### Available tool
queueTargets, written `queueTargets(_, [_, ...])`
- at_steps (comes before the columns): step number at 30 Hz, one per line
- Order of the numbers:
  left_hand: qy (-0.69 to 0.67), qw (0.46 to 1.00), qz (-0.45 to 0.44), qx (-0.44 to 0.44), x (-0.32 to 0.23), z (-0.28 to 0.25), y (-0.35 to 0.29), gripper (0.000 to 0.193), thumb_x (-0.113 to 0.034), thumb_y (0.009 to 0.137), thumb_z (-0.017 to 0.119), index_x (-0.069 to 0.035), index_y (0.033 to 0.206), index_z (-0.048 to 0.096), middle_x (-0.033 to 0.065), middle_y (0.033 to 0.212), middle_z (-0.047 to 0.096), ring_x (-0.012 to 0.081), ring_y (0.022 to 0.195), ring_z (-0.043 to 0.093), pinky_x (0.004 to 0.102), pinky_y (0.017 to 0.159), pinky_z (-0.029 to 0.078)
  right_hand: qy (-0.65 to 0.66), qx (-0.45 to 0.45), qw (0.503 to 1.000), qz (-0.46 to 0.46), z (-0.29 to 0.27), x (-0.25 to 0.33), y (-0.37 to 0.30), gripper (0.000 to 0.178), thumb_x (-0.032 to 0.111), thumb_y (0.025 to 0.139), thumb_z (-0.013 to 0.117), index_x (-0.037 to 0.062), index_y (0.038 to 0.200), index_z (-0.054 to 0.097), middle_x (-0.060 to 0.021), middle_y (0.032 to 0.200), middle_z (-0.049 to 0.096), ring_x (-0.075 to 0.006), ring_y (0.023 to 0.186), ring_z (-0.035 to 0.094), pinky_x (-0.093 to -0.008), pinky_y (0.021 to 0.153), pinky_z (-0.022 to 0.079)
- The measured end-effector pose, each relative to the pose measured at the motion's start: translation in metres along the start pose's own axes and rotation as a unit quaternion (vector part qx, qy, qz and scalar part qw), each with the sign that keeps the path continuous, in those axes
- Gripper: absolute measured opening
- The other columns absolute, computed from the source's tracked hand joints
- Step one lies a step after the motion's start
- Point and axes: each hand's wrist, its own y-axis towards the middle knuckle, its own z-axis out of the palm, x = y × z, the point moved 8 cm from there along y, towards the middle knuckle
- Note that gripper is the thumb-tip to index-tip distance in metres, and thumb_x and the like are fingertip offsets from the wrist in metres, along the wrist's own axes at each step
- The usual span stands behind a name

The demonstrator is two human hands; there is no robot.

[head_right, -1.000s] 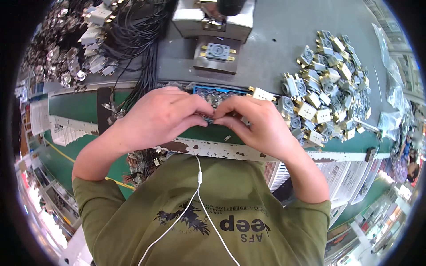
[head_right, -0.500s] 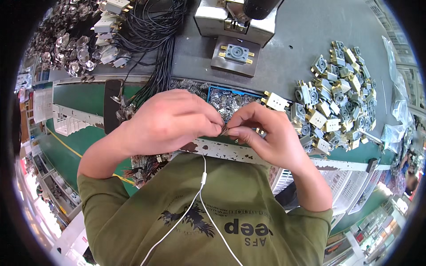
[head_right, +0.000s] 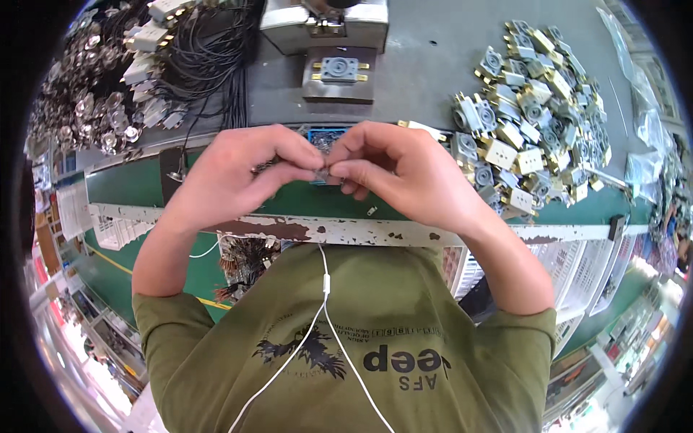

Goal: Assembling electronic components including circuit boards and wiring using an electric screwdriver.

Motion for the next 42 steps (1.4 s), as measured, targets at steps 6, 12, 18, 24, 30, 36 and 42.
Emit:
queueTargets(6, [-0.066, 0.996, -0.045, 0.032, 0.006, 0.003, 0.006, 0.013, 0.004, 0.092, 0.069, 0.000, 0.105, 0.068, 0.0089, 0.094, 0.076, 0.0182, 0.086, 0.076, 0.0296, 0.074, 0.058, -0.010, 0.027, 1.000, -0.004, -0.001, 0.002, -0.001, 0.014, 0.010, 0.104, 0.063, 0.0009, 0.114, 0.062, -0.0041, 0.093, 0.072, -0.0091, 0.082, 0.067, -0.0256, 0.073, 0.056])
queueTargets(12, [0.043, 0.999, 0.005, -0.002, 0.001, 0.003, 0.001, 0.017, 0.004, 0.092, 0.068, -0.003, 0.108, 0.068, 0.0100, 0.098, 0.071, 0.0208, 0.089, 0.072, 0.0325, 0.077, 0.056, -0.254, -0.046, 0.965, -0.041, -0.011, -0.003, -0.002, 0.016, 0.003, 0.098, 0.066, -0.0007, 0.114, 0.066, -0.0057, 0.095, 0.073, -0.0107, 0.079, 0.066, -0.0291, 0.072, 0.055])
queueTargets(18, [0.315, 0.936, -0.025, -0.155, -0.010, -0.081, -0.006, 0.020, -0.002, 0.096, 0.058, -0.003, 0.114, 0.068, 0.0122, 0.099, 0.065, 0.0290, 0.089, 0.066, 0.0369, 0.078, 0.053, -0.343, -0.093, 0.918, -0.178, 0.002, 0.032, -0.003, 0.042, -0.005, 0.093, 0.065, 0.0017, 0.134, 0.064, -0.0115, 0.114, 0.074, -0.0199, 0.094, 0.071, -0.0339, 0.083, 0.057])
queueTargets(24, [0.561, 0.818, -0.039, -0.122, 0.027, -0.100, 0.000, 0.026, -0.025, 0.088, 0.075, -0.005, 0.104, 0.068, 0.0084, 0.098, 0.061, 0.0278, 0.096, 0.065, 0.0420, 0.083, 0.054, -0.213, 0.027, 0.964, -0.155, 0.049, 0.018, 0.058, 0.038, 0.009, 0.104, 0.057, -0.0034, 0.140, 0.057, -0.0143, 0.121, 0.072, -0.0184, 0.103, 0.071, -0.0326, 0.091, 0.057])
queueTargets(30, [0.625, 0.771, 0.050, -0.112, 0.038, -0.102, 0.007, 0.024, -0.027, 0.085, 0.078, -0.008, 0.093, 0.066, 0.0053, 0.092, 0.058, 0.0231, 0.093, 0.063, 0.0375, 0.082, 0.052, -0.109, 0.101, 0.989, 0.027, 0.069, 0.000, 0.102, 0.041, 0.016, 0.107, 0.054, -0.0085, 0.140, 0.053, -0.0121, 0.096, 0.074, -0.0141, 0.078, 0.070, -0.0291, 0.072, 0.059])
queueTargets(36, [0.617, 0.767, 0.131, -0.117, 0.035, -0.125, 0.005, 0.019, -0.025, 0.084, 0.077, -0.010, 0.087, 0.066, 0.0035, 0.086, 0.057, 0.0228, 0.088, 0.063, 0.0366, 0.079, 0.053, -0.021, 0.078, 0.994, 0.080, 0.084, -0.006, 0.120, 0.035, 0.019, 0.106, 0.056, -0.0071, 0.130, 0.056, -0.0120, 0.084, 0.074, -0.0144, 0.064, 0.068, -0.0286, 0.058, 0.056])
queueTargets(42, [0.608, 0.765, 0.184, -0.110, 0.021, -0.133, 0.014, 0.012, -0.016, 0.087, 0.076, -0.007, 0.086, 0.068, 0.0056, 0.083, 0.058, 0.0251, 0.083, 0.063, 0.0382, 0.074, 0.052, 0.000, 0.036, 0.997, 0.067, 0.086, -0.003, 0.133, 0.028, 0.021, 0.105, 0.059, -0.0038, 0.118, 0.059, -0.0103, 0.078, 0.073, -0.0135, 0.059, 0.066, -0.0277, 0.050, 0.051])
